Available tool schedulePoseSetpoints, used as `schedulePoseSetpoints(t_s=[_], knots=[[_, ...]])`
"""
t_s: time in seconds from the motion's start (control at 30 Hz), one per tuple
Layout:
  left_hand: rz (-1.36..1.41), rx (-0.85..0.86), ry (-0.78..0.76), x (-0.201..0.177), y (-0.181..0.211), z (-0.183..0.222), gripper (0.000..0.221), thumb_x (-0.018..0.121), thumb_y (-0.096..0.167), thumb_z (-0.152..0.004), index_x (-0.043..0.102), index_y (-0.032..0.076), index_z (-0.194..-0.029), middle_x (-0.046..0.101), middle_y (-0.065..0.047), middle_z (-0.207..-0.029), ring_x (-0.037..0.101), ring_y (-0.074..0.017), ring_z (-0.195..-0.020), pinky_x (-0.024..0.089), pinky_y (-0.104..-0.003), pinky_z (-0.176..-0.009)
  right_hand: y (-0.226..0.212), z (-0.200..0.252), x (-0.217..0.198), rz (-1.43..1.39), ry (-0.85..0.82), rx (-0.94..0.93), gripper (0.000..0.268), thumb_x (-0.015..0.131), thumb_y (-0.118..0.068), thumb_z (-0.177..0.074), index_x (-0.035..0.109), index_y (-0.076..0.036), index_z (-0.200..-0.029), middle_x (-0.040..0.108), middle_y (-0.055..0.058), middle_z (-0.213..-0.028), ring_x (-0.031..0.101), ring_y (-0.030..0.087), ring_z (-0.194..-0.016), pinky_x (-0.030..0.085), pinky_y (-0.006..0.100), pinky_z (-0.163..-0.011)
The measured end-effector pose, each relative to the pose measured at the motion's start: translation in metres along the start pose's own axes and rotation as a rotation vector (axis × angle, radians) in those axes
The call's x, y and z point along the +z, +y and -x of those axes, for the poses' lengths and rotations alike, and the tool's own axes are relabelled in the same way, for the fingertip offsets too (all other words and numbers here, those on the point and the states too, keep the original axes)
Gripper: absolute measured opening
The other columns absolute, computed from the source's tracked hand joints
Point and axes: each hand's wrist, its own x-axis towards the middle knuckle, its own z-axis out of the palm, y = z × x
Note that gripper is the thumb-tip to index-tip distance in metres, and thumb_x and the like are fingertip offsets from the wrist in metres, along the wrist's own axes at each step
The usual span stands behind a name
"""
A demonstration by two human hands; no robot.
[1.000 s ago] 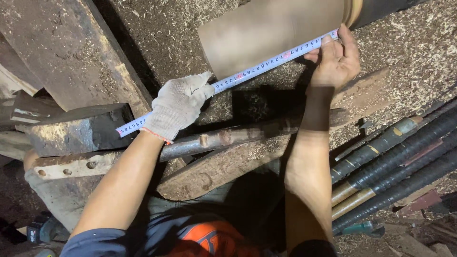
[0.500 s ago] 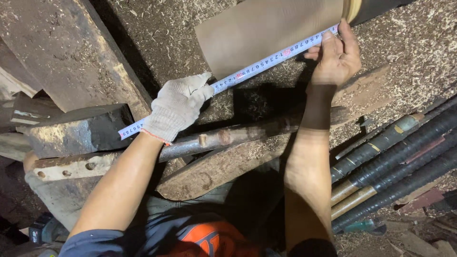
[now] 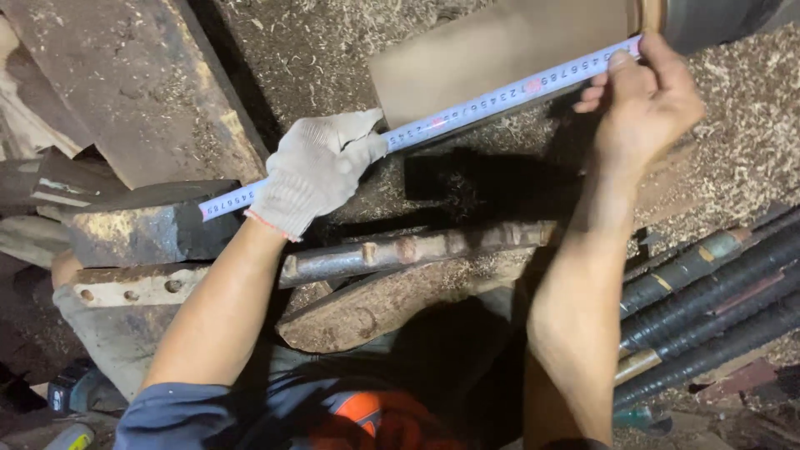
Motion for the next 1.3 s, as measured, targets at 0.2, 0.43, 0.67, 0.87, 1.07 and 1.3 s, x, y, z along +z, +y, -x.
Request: schedulePoseSetpoints(t_s=[0.2, 0.43, 0.67, 0.87, 1.07, 1.3], knots=[[0.047, 0.077, -0.061, 0.007, -0.024, -0.012, 0.028, 0.065, 0.029, -0.098, 0.076, 0.016, -0.12, 0.072, -0.007, -0.08, 0.07, -0.0209, -0.068, 0.055, -0.032, -0.063, -0.04, -0.019, 0.021, 0.346, -0.099, 0.048, 0.02, 0.066, 0.006, -0.105, 0.075, 0.013, -0.122, 0.076, 0.015, -0.083, 0.072, 0.015, -0.063, 0.057, 0.028, -0.05], [1.339, -0.31, -0.295, 0.019, -0.052, -0.022, 0.024, 0.062, 0.016, -0.099, 0.07, 0.0, -0.115, 0.054, 0.003, -0.06, 0.05, -0.0084, -0.048, 0.037, -0.023, -0.04, -0.037, -0.023, 0.02, 0.379, -0.112, -0.029, 0.013, 0.067, 0.01, -0.103, 0.073, 0.014, -0.114, 0.075, 0.017, -0.085, 0.071, 0.015, -0.064, 0.053, 0.026, -0.051], [0.526, 0.372, -0.153, 0.02, -0.065, -0.02, 0.035, 0.061, 0.006, -0.099, 0.066, -0.005, -0.132, 0.069, 0.002, -0.092, 0.064, -0.0049, -0.08, 0.054, -0.021, -0.071, -0.029, -0.024, 0.008, 0.387, -0.12, -0.032, 0.008, 0.069, 0.011, -0.105, 0.075, 0.014, -0.11, 0.076, 0.017, -0.085, 0.072, 0.016, -0.066, 0.053, 0.027, -0.052], [-0.029, 0.255, 0.084, 0.002, -0.023, -0.007, 0.026, 0.066, 0.017, -0.095, 0.076, 0.015, -0.119, 0.075, -0.009, -0.092, 0.073, -0.0223, -0.079, 0.057, -0.031, -0.069, -0.03, -0.017, 0.003, 0.398, -0.08, 0.026, 0.005, 0.072, 0.009, -0.103, 0.076, 0.012, -0.105, 0.075, 0.014, -0.082, 0.07, 0.014, -0.063, 0.052, 0.026, -0.052], [0.005, 0.198, -0.076, -0.011, -0.003, -0.006, 0.026, 0.066, 0.026, -0.097, 0.074, 0.016, -0.119, 0.073, -0.012, -0.092, 0.073, -0.0281, -0.081, 0.056, -0.037, -0.072, -0.021, -0.013, 0.001, 0.295, -0.097, -0.018, 0.009, 0.074, 0.006, -0.107, 0.075, 0.014, -0.111, 0.074, 0.015, -0.086, 0.067, 0.015, -0.064, 0.05, 0.026, -0.052], [0.072, 0.062, -0.107, -0.011, -0.003, -0.006, 0.026, 0.066, 0.03, -0.097, 0.074, 0.014, -0.116, 0.074, -0.013, -0.092, 0.073, -0.0265, -0.083, 0.056, -0.035, -0.08, -0.034, -0.007, 0.019, 0.216, -0.078, -0.007, 0.011, 0.073, 0.007, -0.107, 0.075, 0.016, -0.113, 0.073, 0.016, -0.092, 0.067, 0.015, -0.068, 0.052, 0.027, -0.055]])
